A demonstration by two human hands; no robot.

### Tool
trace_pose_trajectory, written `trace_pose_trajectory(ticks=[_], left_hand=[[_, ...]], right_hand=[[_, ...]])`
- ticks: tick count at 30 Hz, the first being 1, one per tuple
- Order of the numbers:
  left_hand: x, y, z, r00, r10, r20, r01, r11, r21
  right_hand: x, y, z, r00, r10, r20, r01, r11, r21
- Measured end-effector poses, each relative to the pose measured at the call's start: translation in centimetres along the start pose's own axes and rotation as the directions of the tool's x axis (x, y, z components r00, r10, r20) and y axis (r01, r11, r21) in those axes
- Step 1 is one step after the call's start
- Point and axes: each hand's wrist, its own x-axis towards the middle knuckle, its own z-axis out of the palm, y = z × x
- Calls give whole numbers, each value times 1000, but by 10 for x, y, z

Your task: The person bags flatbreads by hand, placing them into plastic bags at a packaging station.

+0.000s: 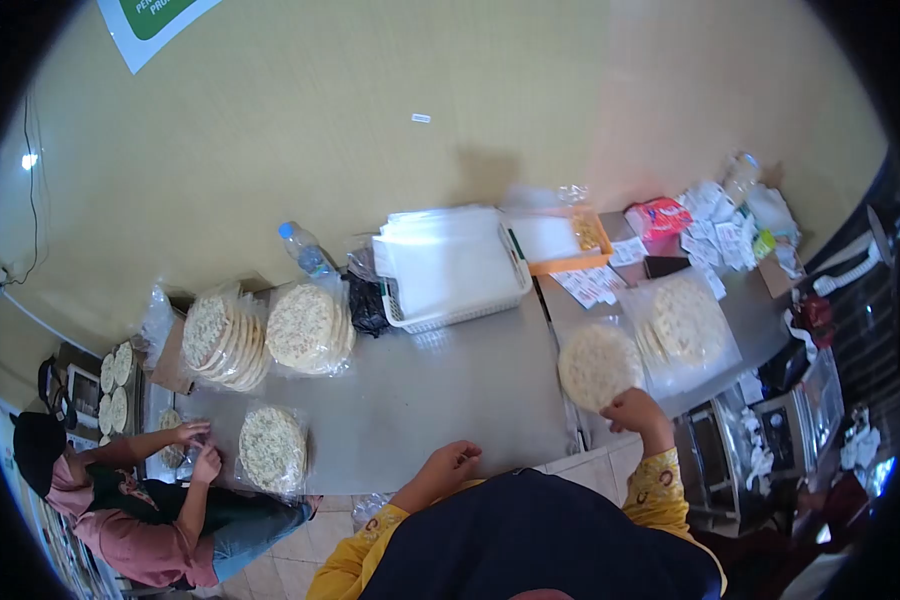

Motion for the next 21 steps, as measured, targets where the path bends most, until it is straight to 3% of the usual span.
trace_pose_trajectory(ticks=[1, 2, 4, 6, 8, 11, 14, 17, 21], left_hand=[[7, 2, -1, 1000, 9, -29, -9, 1000, 1], [13, 4, -3, 998, 19, -60, -19, 1000, 0], [23, 0, -8, 997, -18, -69, 18, 1000, 7], [27, -2, -12, 993, -78, -93, 77, 997, -19], [23, 0, -17, 978, -166, -123, 157, 984, -83], [14, -14, -20, 960, -136, -245, 119, 989, -85], [3, -19, -22, 918, -224, -326, 197, 974, -114], [-6, -16, -24, 884, -299, -361, 249, 952, -179], [-7, -33, -16, 888, -300, -349, 229, 945, -232]], right_hand=[[11, -26, -9, 967, -235, -93, 220, 964, -146], [22, -51, -16, 871, -468, -149, 410, 860, -305], [53, -109, -16, 710, -634, -307, 612, 771, -177], [110, -157, -2, 526, -764, -374, 739, 628, -243], [144, -213, -1, 597, -776, -202, 759, 628, -169], [257, -238, 24, 468, -842, -266, 803, 532, -270], [260, -242, 39, 515, -750, -416, 320, 618, -718], [282, -248, 29, 626, -713, -315, 393, 638, -662], [298, -240, 23, 658, -705, -262, 435, 641, -632]])
